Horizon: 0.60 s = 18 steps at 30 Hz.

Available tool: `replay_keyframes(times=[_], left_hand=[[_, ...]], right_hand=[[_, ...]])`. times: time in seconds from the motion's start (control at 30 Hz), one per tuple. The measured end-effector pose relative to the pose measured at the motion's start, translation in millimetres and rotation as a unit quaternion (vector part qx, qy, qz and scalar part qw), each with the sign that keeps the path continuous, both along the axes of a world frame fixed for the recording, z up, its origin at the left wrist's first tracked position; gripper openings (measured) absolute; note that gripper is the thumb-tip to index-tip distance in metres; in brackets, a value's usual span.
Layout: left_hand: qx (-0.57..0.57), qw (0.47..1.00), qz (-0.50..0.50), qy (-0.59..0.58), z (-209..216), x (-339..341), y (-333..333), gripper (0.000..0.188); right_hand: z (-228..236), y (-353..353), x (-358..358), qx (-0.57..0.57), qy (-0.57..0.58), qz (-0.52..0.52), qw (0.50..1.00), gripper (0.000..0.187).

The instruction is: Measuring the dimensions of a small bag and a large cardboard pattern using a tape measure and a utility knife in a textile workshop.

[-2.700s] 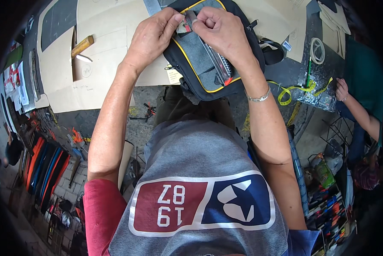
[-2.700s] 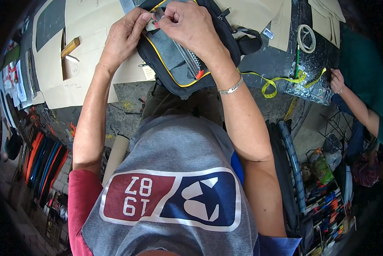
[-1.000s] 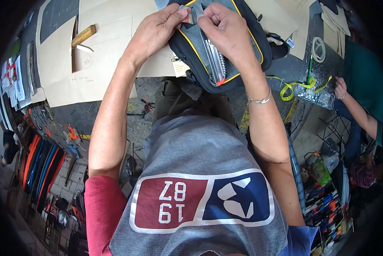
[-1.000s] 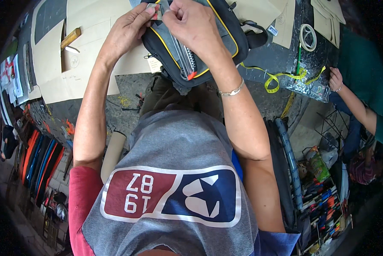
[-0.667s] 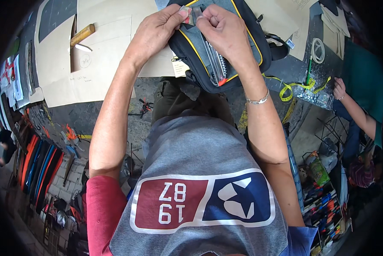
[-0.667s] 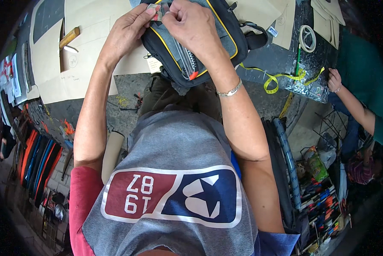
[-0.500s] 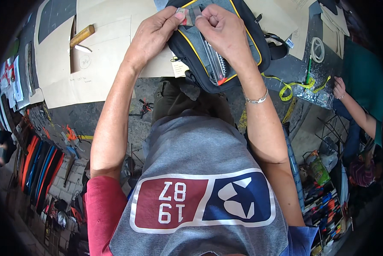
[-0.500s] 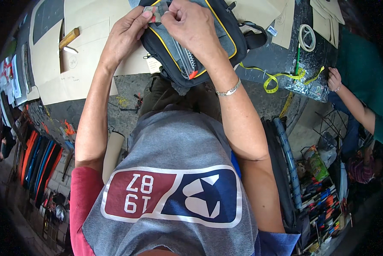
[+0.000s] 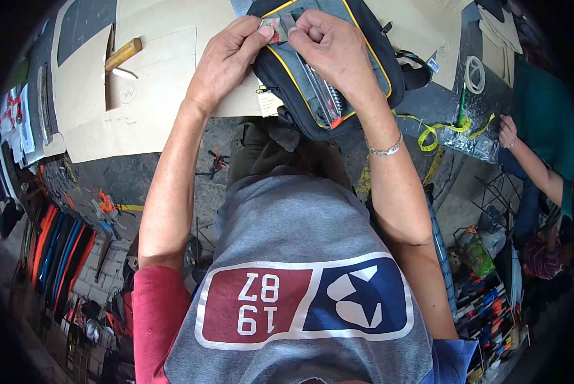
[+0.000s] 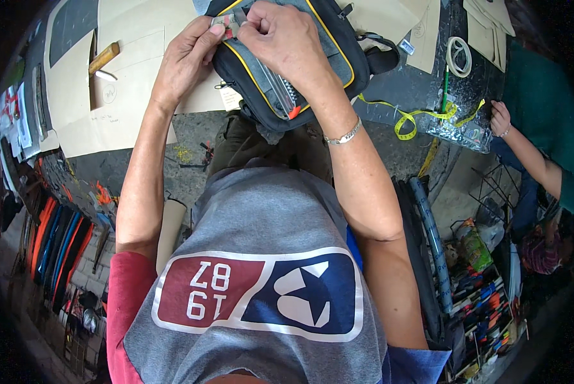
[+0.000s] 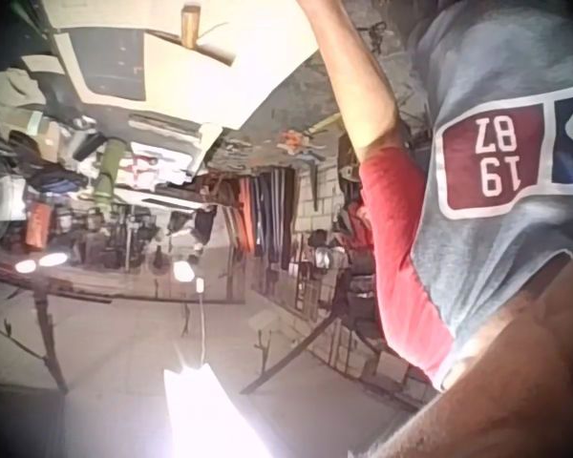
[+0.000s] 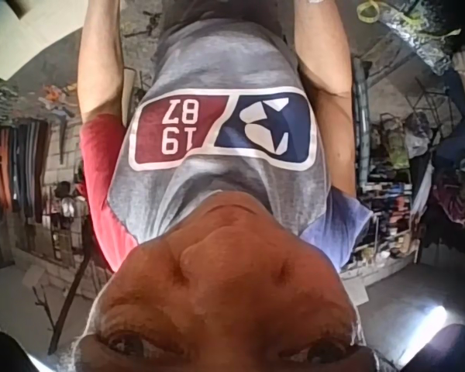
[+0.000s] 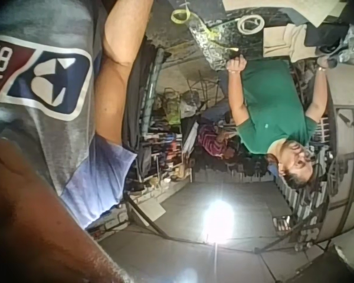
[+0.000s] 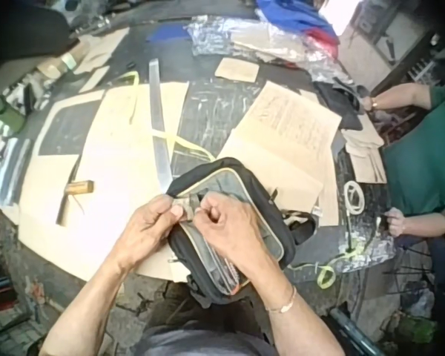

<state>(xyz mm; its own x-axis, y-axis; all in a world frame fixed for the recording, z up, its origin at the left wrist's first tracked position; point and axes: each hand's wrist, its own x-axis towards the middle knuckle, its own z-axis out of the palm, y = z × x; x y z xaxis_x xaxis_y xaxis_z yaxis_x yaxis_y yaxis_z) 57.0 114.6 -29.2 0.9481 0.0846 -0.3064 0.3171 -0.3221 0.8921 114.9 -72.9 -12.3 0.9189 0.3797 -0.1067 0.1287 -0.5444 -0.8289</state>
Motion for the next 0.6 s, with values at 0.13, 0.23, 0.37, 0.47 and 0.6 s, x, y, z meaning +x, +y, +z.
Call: replay_keyframes(times=[0.13, 0.23, 0.37, 0.47, 0.6], left_hand=[[-0.015, 1.000, -0.026, -0.010, -3.2, -1.6, 2.2, 0.034], [-0.009, 0.996, -0.045, -0.079, -5.4, -2.2, 3.7, 0.033], [-0.008, 0.996, -0.053, -0.072, -8.2, -3.3, 7.6, 0.034], [-0.021, 0.996, -0.054, -0.067, -11.7, -4.5, 9.3, 0.032], [-0.057, 0.998, -0.028, 0.025, -4.7, 0.0, 12.0, 0.039]], right_hand=[[2.9, 2.7, 1.2, -0.016, 0.020, -0.010, 1.000, 0.020], [3.0, 2.7, -0.8, -0.009, 0.020, -0.020, 1.000, 0.020], [1.1, -0.3, -0.3, -0.005, -0.008, 0.018, 1.000, 0.021], [-0.9, -2.7, 3.2, -0.014, -0.008, 0.041, 0.999, 0.019], [-1.1, -3.9, 1.5, 0.046, 0.050, -0.020, 0.997, 0.020]])
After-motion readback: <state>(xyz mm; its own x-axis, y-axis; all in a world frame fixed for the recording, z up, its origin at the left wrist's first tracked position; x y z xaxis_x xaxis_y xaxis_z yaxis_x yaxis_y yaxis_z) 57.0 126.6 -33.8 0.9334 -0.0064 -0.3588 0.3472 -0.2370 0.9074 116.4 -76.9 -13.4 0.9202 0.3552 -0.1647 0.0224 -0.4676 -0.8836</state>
